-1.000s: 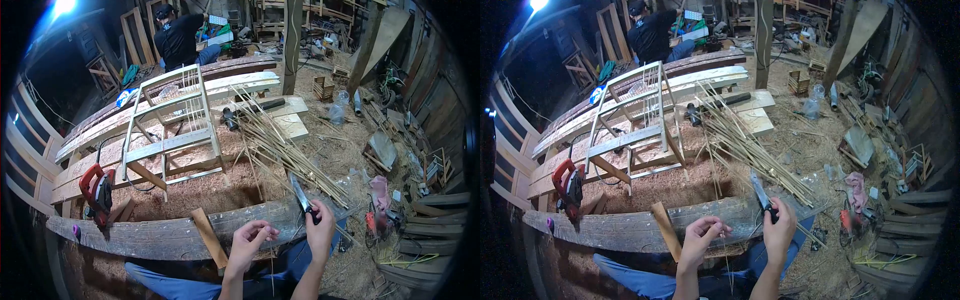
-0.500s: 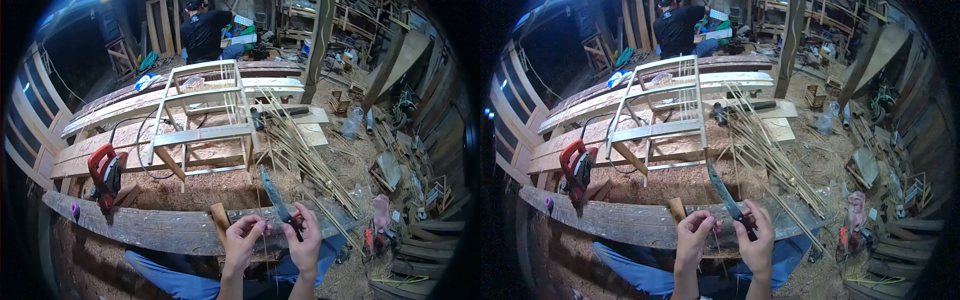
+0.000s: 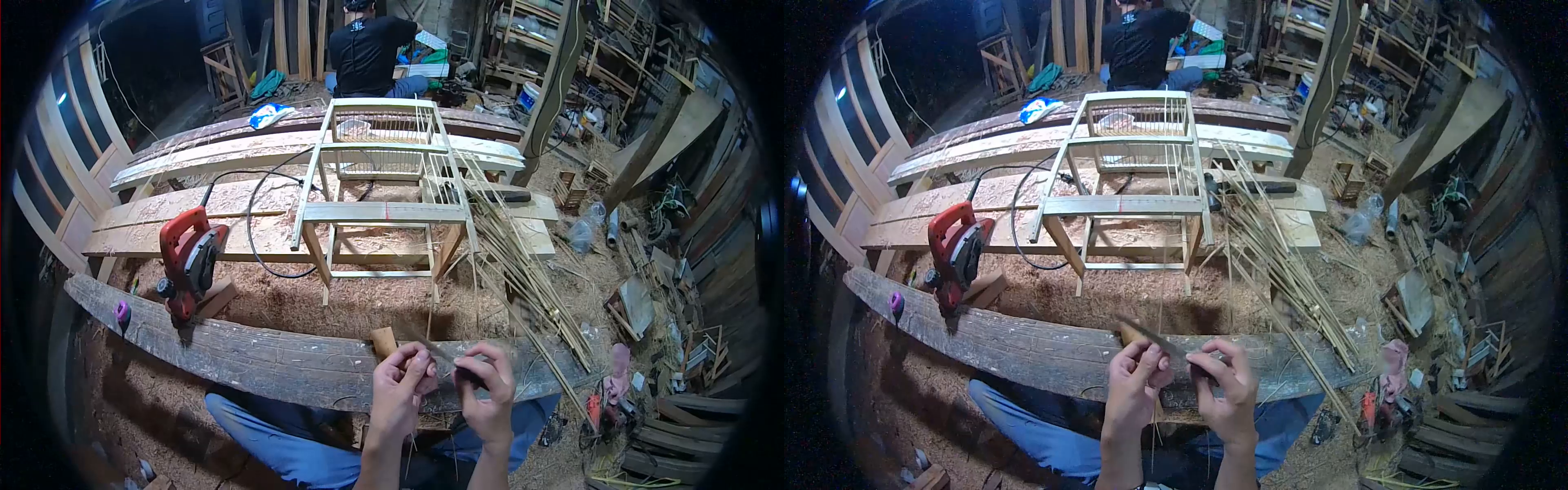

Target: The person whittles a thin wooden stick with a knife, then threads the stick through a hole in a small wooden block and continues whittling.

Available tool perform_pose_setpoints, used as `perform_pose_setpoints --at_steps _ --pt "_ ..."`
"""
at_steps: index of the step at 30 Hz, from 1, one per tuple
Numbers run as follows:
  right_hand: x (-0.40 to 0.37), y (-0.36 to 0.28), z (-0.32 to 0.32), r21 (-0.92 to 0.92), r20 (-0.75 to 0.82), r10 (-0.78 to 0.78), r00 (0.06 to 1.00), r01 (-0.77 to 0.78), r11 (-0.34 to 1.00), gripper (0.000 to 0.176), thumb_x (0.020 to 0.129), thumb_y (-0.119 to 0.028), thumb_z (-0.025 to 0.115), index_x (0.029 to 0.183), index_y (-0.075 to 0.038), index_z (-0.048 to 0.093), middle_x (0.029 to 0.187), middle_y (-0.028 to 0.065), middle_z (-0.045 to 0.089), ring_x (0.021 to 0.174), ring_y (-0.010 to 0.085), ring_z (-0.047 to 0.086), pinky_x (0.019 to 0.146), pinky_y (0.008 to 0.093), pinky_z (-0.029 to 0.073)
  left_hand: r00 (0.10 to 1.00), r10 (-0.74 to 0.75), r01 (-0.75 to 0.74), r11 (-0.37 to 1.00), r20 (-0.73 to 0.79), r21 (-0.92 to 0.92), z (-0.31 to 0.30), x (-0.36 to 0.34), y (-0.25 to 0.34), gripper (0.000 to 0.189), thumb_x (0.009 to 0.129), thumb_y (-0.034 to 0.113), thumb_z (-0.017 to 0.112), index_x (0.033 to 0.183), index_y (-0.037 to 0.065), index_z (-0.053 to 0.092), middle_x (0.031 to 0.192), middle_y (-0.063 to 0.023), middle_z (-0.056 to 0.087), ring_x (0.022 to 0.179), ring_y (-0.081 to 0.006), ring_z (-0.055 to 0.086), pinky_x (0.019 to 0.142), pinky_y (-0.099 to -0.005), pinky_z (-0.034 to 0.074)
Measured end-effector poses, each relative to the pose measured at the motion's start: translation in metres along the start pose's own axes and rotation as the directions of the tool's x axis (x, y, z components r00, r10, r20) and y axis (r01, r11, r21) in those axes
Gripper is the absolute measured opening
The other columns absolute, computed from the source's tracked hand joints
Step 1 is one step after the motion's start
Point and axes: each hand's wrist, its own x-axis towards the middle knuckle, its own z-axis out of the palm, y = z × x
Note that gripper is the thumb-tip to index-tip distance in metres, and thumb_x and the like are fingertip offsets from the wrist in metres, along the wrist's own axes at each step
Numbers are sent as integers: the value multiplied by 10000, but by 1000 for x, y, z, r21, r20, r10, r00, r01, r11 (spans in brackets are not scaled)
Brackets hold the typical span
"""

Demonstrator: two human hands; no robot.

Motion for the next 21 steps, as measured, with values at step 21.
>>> perform_pose_setpoints --at_steps 21 --pt "16 4 -39 -121 117 -370 922 383 916 247 688 -200 858 918 -158 777 837 21 719 703 217 645 639 336 463 967 -116 81 984 225 160 5 -18 13 220 939 101 698 1103 -33 639 903 -65 670 768 -73 593 651 -199 454"
